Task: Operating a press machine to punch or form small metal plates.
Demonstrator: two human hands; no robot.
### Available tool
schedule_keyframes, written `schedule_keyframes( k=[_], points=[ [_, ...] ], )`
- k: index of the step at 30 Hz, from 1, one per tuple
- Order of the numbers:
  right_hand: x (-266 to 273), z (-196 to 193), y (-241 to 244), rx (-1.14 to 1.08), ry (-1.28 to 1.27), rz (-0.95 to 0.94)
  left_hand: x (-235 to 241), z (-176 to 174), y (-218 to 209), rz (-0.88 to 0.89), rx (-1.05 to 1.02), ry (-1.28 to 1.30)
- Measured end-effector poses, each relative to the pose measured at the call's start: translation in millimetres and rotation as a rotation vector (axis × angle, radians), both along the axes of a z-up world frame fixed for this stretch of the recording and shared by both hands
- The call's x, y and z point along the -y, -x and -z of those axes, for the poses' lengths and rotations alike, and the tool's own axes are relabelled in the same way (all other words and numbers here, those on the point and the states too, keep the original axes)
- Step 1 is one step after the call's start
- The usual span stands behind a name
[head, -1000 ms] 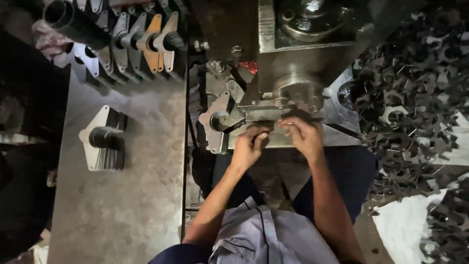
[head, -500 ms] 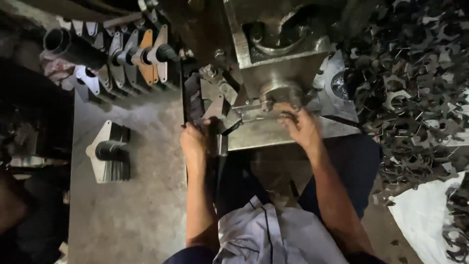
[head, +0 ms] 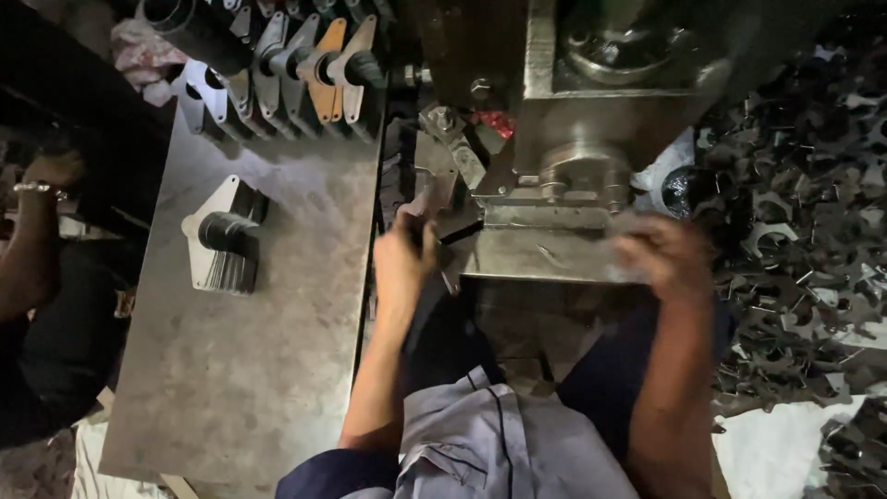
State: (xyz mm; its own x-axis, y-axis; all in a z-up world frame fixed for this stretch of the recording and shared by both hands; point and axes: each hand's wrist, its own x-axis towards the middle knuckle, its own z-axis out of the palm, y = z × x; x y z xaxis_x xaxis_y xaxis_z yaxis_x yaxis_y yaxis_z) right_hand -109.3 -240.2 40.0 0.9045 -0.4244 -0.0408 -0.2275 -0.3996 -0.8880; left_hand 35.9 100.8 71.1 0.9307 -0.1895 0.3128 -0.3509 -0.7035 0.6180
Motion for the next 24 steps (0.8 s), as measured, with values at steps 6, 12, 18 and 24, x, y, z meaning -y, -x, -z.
schedule_keyframes(
  k=[6,12,18,24],
  points=[
    [7.3,48.2,32.7,0.685,-0.955,0.499,60.7,61.4,36.4,0.148,-0.723,0.664],
    [-121.1,40.4,-15.1,0.013,-0.856,0.201,119.7,93.2,5.1,0.104,-0.672,0.768],
    [-123.9,69.5,-38.6,0.086,-0.795,0.302,118.2,86.5,-8.0,0.038,-0.539,0.723],
    [-123.9,53.8,-40.1,0.139,-0.771,0.272,82.2,66.8,28.7,0.157,-0.407,0.363]
  ],
)
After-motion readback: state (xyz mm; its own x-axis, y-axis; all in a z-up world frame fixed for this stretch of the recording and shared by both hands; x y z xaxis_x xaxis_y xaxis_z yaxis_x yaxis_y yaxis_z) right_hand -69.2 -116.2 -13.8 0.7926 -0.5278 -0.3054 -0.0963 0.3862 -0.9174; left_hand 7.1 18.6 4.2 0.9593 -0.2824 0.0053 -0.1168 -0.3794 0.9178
